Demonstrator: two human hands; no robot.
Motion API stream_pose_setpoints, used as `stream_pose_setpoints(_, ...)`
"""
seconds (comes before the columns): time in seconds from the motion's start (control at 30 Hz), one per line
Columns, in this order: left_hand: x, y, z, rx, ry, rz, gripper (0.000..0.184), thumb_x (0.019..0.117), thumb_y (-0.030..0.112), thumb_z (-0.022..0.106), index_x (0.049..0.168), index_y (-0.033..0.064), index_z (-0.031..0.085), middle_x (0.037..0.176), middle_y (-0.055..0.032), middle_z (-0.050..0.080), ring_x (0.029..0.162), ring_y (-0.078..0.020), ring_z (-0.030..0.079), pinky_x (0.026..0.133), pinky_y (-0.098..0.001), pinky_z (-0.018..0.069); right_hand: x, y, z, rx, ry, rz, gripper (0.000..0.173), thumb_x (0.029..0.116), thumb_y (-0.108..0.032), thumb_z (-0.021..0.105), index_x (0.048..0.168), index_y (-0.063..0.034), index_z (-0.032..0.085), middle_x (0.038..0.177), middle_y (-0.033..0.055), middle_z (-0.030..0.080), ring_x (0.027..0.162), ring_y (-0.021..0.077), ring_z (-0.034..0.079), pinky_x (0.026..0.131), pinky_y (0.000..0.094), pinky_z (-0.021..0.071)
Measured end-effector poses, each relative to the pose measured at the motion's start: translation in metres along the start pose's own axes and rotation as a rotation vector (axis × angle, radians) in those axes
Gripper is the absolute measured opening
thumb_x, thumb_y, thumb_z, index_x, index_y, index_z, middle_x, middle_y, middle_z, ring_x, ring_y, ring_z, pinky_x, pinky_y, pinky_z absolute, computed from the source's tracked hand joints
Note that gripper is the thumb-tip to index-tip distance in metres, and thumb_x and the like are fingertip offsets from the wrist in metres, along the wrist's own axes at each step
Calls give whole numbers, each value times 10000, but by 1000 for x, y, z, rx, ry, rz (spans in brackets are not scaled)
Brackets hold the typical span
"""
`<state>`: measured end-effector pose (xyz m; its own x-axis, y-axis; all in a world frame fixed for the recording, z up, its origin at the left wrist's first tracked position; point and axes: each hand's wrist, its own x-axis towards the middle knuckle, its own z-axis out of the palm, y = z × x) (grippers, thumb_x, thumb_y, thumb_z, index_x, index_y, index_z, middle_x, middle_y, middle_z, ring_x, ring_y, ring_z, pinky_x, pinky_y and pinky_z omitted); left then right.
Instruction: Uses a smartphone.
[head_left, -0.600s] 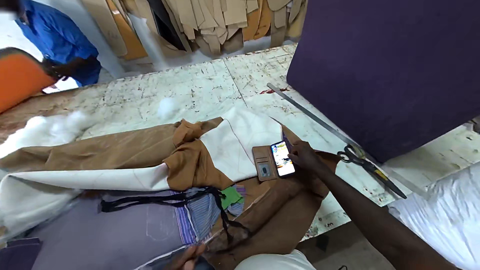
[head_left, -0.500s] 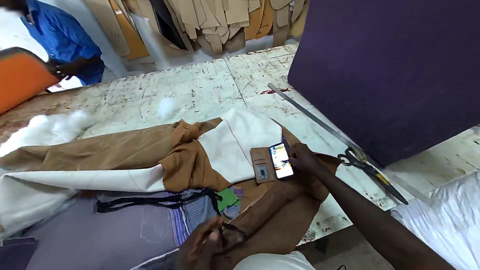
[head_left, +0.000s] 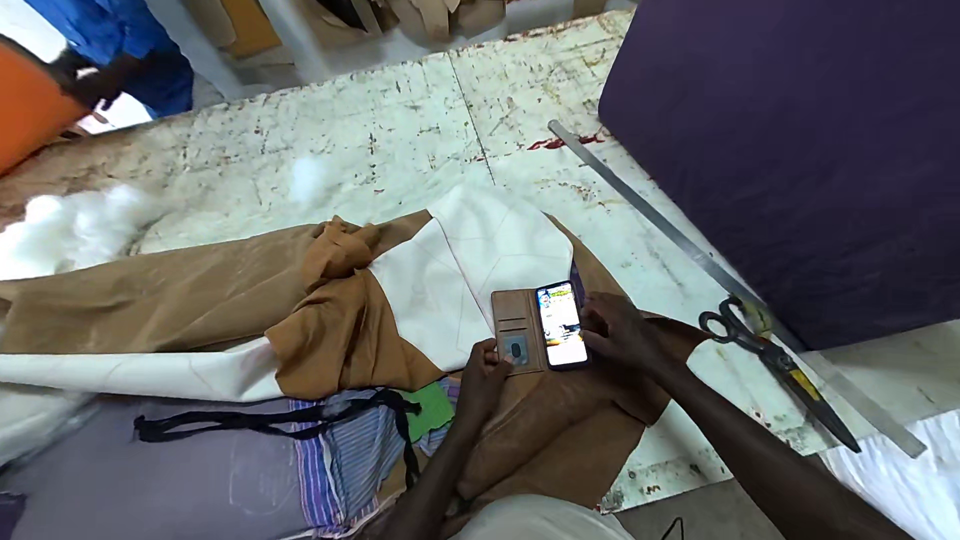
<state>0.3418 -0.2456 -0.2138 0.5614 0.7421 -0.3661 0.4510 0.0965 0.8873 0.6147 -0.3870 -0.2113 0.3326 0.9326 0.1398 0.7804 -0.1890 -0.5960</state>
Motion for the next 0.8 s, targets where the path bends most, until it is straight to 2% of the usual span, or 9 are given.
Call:
stream_pose_setpoints(0.1, 2, -6, -2, -51, -16, -3, 400, 986, 223, 680, 1331, 63, 556, 976, -89, 700, 816, -199, 689, 739, -386, 599, 0, 0, 5, 0, 9, 10, 415, 879, -400, 715, 1178, -114, 680, 1429, 130, 574, 1337, 305, 530, 1096, 562, 418)
stream_pose_setpoints(0.2, 3, -5, -3, -36, -53, -12, 335, 984, 256, 686, 1245, 66, 598, 925, -77, 698, 796, -196, 692, 724, -382, 604, 6, -2, 5, -9, -23, 24, 575, 832, -489, 757, 1271, -136, 643, 1484, 121, 533, 1360, 309, 509, 1081, 591, 412)
stream_pose_setpoints(0.27, 4, -4, -2, -16, -86, -26, 281, 992, 249, 677, 1188, 56, 619, 917, -81, 703, 804, -197, 698, 739, -387, 607, 8, -4, 3, -44, -70, 39, 671, 803, -483, 792, 1349, -144, 598, 1531, 108, 487, 1387, 303, 480, 1097, 590, 396)
stream_pose_setpoints(0.37, 1, -3, -1, 8, -104, -35, 246, 1000, 240, 668, 1144, 48, 619, 888, -85, 694, 782, -197, 690, 736, -383, 597, 9, -8, 1, -85, -90, 62, 696, 811, -424, 808, 1400, -146, 561, 1545, 97, 474, 1397, 296, 471, 1118, 576, 376)
stream_pose_setpoints(0.53, -1, -9, -2, 12, -110, -21, 234, 995, 250, 676, 1120, 63, 615, 862, -75, 679, 755, -187, 673, 712, -371, 585, 11, -9, 6, -83, -25, 92, 621, 847, -370, 782, 1377, -123, 575, 1465, 116, 548, 1332, 318, 527, 1089, 588, 400)
stream_pose_setpoints(0.67, -2, -12, -3, 14, -110, -6, 272, 992, 260, 675, 1159, 52, 623, 890, -85, 681, 784, -201, 676, 744, -402, 592, 16, -16, 6, -78, 8, 162, 575, 845, -335, 793, 1332, -103, 594, 1275, 151, 637, 1180, 355, 604, 988, 604, 465)
stream_pose_setpoints(0.8, -2, -13, -2, -8, -112, -10, 252, 993, 247, 675, 1147, 56, 618, 868, -84, 674, 759, -198, 669, 722, -386, 585, 19, -19, 7, -99, 15, 202, 572, 841, -341, 793, 1323, -105, 596, 1231, 144, 654, 1135, 348, 622, 958, 590, 482)
